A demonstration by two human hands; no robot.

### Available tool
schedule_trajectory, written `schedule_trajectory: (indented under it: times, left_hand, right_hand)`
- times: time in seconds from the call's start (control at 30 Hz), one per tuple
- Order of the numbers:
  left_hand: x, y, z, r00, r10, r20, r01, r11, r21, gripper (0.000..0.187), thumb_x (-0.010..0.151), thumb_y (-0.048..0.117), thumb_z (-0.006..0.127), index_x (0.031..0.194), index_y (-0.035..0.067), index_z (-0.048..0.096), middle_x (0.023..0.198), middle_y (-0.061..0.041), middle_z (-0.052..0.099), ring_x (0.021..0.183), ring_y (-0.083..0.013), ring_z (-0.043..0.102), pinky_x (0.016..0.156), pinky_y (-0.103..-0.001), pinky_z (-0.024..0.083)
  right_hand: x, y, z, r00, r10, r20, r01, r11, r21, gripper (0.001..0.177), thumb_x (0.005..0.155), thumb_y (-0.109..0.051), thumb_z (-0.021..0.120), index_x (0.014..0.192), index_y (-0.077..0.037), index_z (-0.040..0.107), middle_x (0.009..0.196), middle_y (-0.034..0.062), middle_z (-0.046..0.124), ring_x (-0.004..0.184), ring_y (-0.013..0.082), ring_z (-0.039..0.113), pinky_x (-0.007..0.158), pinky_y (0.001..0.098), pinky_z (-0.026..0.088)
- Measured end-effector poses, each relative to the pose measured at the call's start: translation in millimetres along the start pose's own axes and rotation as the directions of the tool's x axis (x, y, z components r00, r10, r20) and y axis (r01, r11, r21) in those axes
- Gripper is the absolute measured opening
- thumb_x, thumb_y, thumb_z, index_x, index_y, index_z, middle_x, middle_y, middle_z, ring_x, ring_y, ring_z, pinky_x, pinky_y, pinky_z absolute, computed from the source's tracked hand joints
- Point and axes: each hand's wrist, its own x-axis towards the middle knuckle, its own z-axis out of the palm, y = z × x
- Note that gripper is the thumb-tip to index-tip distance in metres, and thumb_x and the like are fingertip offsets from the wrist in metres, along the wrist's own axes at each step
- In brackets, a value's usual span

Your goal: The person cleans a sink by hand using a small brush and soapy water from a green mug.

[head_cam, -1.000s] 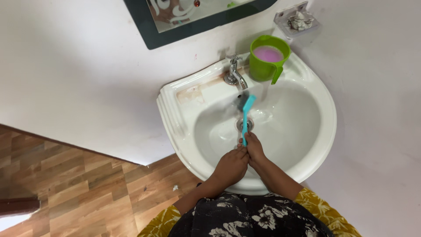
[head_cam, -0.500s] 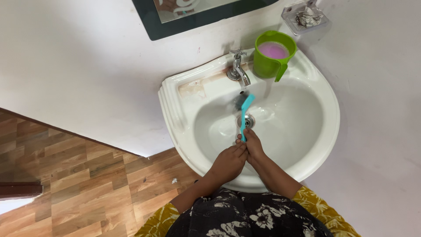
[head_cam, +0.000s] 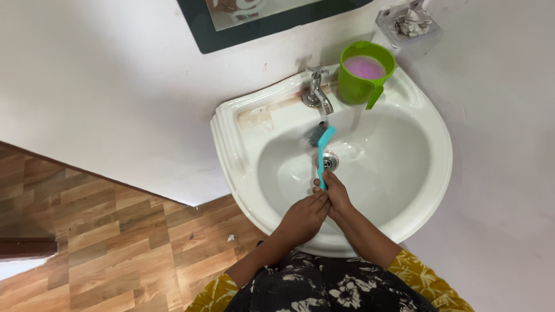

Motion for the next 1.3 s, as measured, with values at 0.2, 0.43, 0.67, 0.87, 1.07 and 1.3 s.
schedule_trajectory:
  times: [0.2, 0.43, 0.67, 0.87, 1.07, 1.3]
  left_hand:
    - [0.2, -2.1, -0.4, 1.0, -0.013, 0.02, 0.014, 0.999, -0.037, 0.032, 0.089, 0.001, 0.058, 0.117, -0.01, 0.068, 0.131, -0.024, 0.067, 0.124, -0.0343, 0.064, 0.101, -0.041, 0.054]
    - [-0.3, -4.0, 2.8, 0.998, -0.006, 0.057, 0.007, 1.0, -0.013, 0.033, 0.089, 0.003, 0.057, 0.117, -0.01, 0.067, 0.131, -0.024, 0.066, 0.127, -0.0356, 0.062, 0.103, -0.041, 0.053]
    - [-1.6, -7.8, 8.3, 1.0, 0.011, 0.029, -0.011, 1.0, -0.002, 0.03, 0.089, 0.003, 0.058, 0.115, -0.009, 0.069, 0.128, -0.023, 0.067, 0.123, -0.0333, 0.065, 0.099, -0.04, 0.054]
    - [-7.0, 1.0, -6.0, 0.986, 0.154, -0.067, -0.15, 0.987, 0.058, 0.02, 0.092, 0.006, 0.065, 0.108, -0.006, 0.07, 0.12, -0.021, 0.071, 0.115, -0.0318, 0.068, 0.094, -0.039, 0.056]
    - [-8.9, -5.2, -59.0, 0.959, 0.169, -0.228, -0.167, 0.986, 0.028, 0.023, 0.094, 0.005, 0.067, 0.114, -0.005, 0.07, 0.116, -0.016, 0.071, 0.116, -0.0295, 0.067, 0.101, -0.042, 0.056]
    - [13.9, -37.2, -96.7, 0.977, 0.042, -0.207, -0.031, 0.998, 0.058, 0.042, 0.086, 0.009, 0.067, 0.125, -0.005, 0.066, 0.128, -0.021, 0.064, 0.124, -0.0368, 0.062, 0.102, -0.048, 0.048]
  right_hand:
    - [-3.7, -2.6, 5.1, 0.999, 0.02, -0.027, -0.019, 1.0, 0.011, 0.019, 0.108, -0.026, 0.045, 0.116, -0.01, 0.049, 0.086, 0.0053, 0.058, 0.068, 0.0133, 0.054, 0.06, 0.0282, 0.05]
    - [6.4, -1.5, -0.3, 0.986, 0.154, 0.067, -0.159, 0.984, 0.078, 0.024, 0.111, -0.026, 0.049, 0.114, -0.002, 0.048, 0.087, 0.0065, 0.059, 0.068, 0.0135, 0.054, 0.059, 0.0282, 0.05]
    - [-4.9, -7.1, 10.8, 0.996, 0.031, -0.084, -0.036, 0.997, -0.064, 0.03, 0.106, -0.026, 0.043, 0.132, -0.011, 0.047, 0.088, 0.0059, 0.058, 0.068, 0.0135, 0.053, 0.06, 0.0283, 0.05]
    - [-46.5, -16.4, 28.8, 0.978, -0.194, 0.069, 0.205, 0.882, -0.424, 0.053, 0.103, -0.024, 0.053, 0.153, -0.013, 0.043, 0.085, 0.0043, 0.061, 0.066, 0.0123, 0.052, 0.059, 0.0262, 0.046]
    - [-80.2, -52.8, 91.7, 0.936, -0.113, 0.334, 0.351, 0.386, -0.853, 0.054, 0.099, -0.022, 0.051, 0.153, -0.023, 0.05, 0.081, 0.0028, 0.066, 0.069, 0.0088, 0.058, 0.063, 0.0271, 0.051]
    - [-58.3, -88.8, 175.6, 0.974, -0.214, 0.079, 0.067, -0.065, -0.996, 0.05, 0.101, -0.021, 0.043, 0.149, -0.025, 0.055, 0.095, 0.0149, 0.077, 0.083, 0.027, 0.074, 0.077, 0.0376, 0.058]
